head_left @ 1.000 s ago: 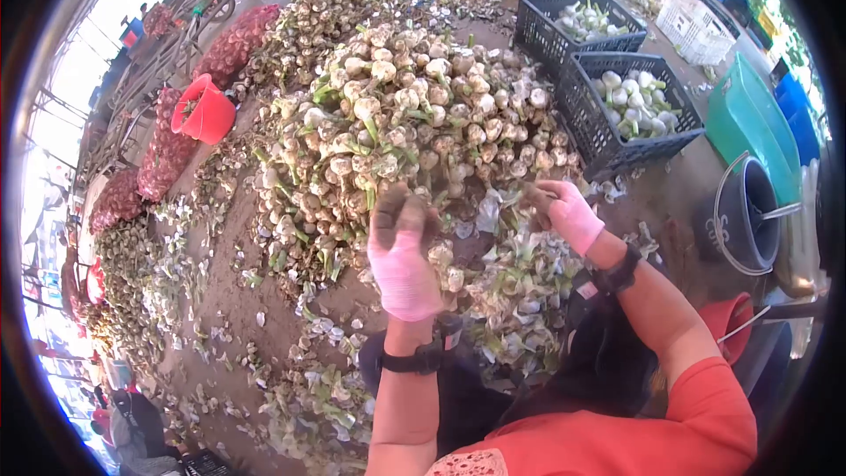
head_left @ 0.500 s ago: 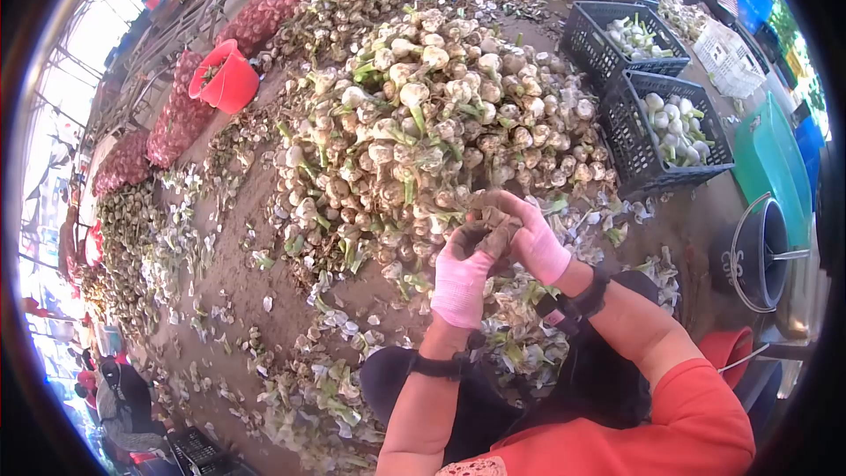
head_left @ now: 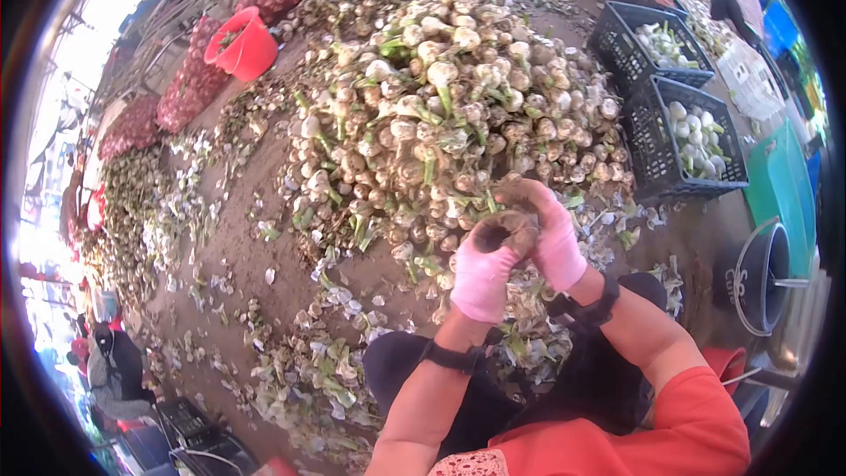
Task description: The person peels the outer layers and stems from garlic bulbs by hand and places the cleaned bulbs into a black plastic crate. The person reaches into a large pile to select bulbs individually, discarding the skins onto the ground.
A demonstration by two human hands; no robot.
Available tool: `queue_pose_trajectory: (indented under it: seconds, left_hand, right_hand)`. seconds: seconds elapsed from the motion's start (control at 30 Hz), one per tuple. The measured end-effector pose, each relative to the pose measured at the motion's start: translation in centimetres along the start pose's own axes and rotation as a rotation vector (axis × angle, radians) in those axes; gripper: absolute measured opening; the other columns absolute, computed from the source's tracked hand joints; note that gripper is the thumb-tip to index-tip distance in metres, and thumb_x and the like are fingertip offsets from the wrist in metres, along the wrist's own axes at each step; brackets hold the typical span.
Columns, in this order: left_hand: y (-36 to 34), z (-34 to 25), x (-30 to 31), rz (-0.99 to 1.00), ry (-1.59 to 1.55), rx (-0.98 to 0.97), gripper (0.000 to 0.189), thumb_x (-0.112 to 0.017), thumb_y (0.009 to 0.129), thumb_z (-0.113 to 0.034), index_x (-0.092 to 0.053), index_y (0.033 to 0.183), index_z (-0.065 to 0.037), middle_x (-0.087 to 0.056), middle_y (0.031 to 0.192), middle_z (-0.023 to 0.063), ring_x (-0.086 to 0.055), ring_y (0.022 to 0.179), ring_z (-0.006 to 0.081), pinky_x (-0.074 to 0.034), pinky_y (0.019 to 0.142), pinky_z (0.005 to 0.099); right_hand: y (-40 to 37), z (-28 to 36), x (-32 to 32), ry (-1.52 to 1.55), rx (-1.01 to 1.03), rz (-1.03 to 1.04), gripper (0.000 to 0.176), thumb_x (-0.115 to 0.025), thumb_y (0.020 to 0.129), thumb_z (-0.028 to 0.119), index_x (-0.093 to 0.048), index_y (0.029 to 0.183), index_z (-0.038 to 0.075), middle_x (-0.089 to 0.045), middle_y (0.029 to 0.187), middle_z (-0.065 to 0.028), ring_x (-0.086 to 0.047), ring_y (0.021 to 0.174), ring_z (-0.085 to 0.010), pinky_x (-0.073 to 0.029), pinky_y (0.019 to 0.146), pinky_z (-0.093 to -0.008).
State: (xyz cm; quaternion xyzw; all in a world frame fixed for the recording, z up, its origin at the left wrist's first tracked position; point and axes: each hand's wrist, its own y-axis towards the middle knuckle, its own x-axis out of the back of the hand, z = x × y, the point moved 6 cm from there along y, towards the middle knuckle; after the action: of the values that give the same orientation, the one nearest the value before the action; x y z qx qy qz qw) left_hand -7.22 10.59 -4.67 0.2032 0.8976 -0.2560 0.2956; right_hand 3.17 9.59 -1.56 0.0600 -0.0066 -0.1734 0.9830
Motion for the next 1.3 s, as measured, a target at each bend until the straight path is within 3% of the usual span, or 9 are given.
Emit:
queue_pose_trajectory:
  seconds: [0.33,0.4,0.47,0.53,0.67,0.73,0.93,1.07,1.3]
  left_hand:
    - [-0.2,-1.0,-2.8,0.181,-0.066,-0.197,0.066,-0.078,0.073,-0.002,-0.045,0.129,0.006,-0.059,0.111,0.0075,-0.057,0.104,0.0152,-0.047,0.091,0.0284]
    - [0.4,-1.0,-1.9,0.179,-0.016,-0.2,0.067,-0.075,0.074,0.001,-0.042,0.133,0.003,-0.059,0.112,0.008,-0.056,0.103,0.0148,-0.047,0.089,0.0282]
    - [1.8,0.3,0.6,0.041,0.235,-0.048,0.074,-0.072,0.077,0.0,-0.034,0.14,-0.002,-0.056,0.119,0.0116,-0.055,0.106,0.0168,-0.047,0.089,0.0281]
    - [1.2,-0.5,3.8,-0.379,0.786,-0.141,0.076,-0.071,0.078,-0.003,-0.029,0.141,-0.004,-0.05,0.125,0.0143,-0.051,0.108,0.0223,-0.048,0.088,0.0277]
    - [-1.1,-5.1,3.8,-0.375,0.094,-0.2,0.064,-0.052,0.082,0.012,-0.031,0.14,-0.004,-0.048,0.13,0.0102,-0.048,0.117,0.0173,-0.044,0.097,0.0281]
    - [-1.8,-5.9,3.6,-0.385,-0.005,-0.2,0.062,-0.046,0.081,0.015,-0.033,0.139,-0.002,-0.05,0.128,0.0091,-0.052,0.113,0.0168,-0.044,0.096,0.0284]
    - [-1.1,-6.8,4.0,-0.328,0.018,-0.312,0.046,-0.053,0.084,0.011,-0.045,0.128,0.002,-0.056,0.12,0.0082,-0.055,0.107,0.015,-0.044,0.096,0.0285]
    - [-0.8,-6.8,4.1,-0.284,0.158,-0.281,0.048,-0.057,0.079,0.012,-0.05,0.126,0.0,-0.056,0.118,0.0069,-0.054,0.109,0.0158,-0.041,0.099,0.028]
    - [-0.5,-3.0,-0.9,0.222,1.243,-0.445,0.074,-0.047,0.066,0.017,-0.043,0.136,-0.006,-0.043,0.132,0.0132,-0.041,0.127,0.0239,-0.034,0.106,0.0299]
  right_hand:
    - [-2.9,-3.8,-1.1,1.168,-0.734,0.291,0.04,-0.06,0.087,0.017,-0.051,0.123,0.002,-0.056,0.124,-0.0117,-0.052,0.117,-0.0226,-0.035,0.105,-0.0372]
    - [-1.8,-8.1,0.5,0.687,-0.642,0.147,0.035,-0.058,0.089,0.013,-0.052,0.122,0.002,-0.057,0.123,-0.0108,-0.053,0.115,-0.0187,-0.038,0.102,-0.033]
    - [1.0,-7.7,0.5,0.274,-0.464,0.404,0.032,-0.053,0.091,0.01,-0.051,0.122,0.001,-0.059,0.117,-0.0121,-0.056,0.11,-0.0211,-0.041,0.1,-0.0333]
    - [4.0,-9.5,2.2,-0.095,-0.434,0.084,0.03,-0.062,0.085,0.005,-0.059,0.114,0.001,-0.066,0.103,-0.0085,-0.06,0.097,-0.0123,-0.048,0.084,-0.0243]
    - [7.9,-17.0,0.8,-0.447,-0.224,0.224,0.039,-0.069,0.078,0.009,-0.059,0.116,0.007,-0.065,0.103,-0.0138,-0.062,0.095,-0.0214,-0.05,0.086,-0.0323]
    - [8.5,-13.6,-3.1,-1.131,-0.093,0.239,0.045,-0.07,0.074,0.011,-0.058,0.117,0.012,-0.058,0.116,-0.0157,-0.057,0.105,-0.0308,-0.048,0.09,-0.0399]
    - [8.0,-18.5,-5.0,-1.254,-0.094,0.403,0.039,-0.068,0.075,0.014,-0.06,0.113,0.015,-0.058,0.111,-0.0143,-0.054,0.105,-0.0346,-0.047,0.088,-0.0404]
    - [5.3,-14.6,-1.7,-0.284,-0.353,0.454,0.045,-0.062,0.076,-0.002,-0.055,0.121,0.0,-0.065,0.103,-0.0084,-0.06,0.091,-0.0147,-0.048,0.082,-0.0269]
    - [0.1,-1.1,1.4,0.245,-0.708,0.706,0.039,-0.066,0.086,0.014,-0.053,0.121,0.003,-0.063,0.107,-0.0039,-0.06,0.089,-0.0126,-0.051,0.077,-0.028]
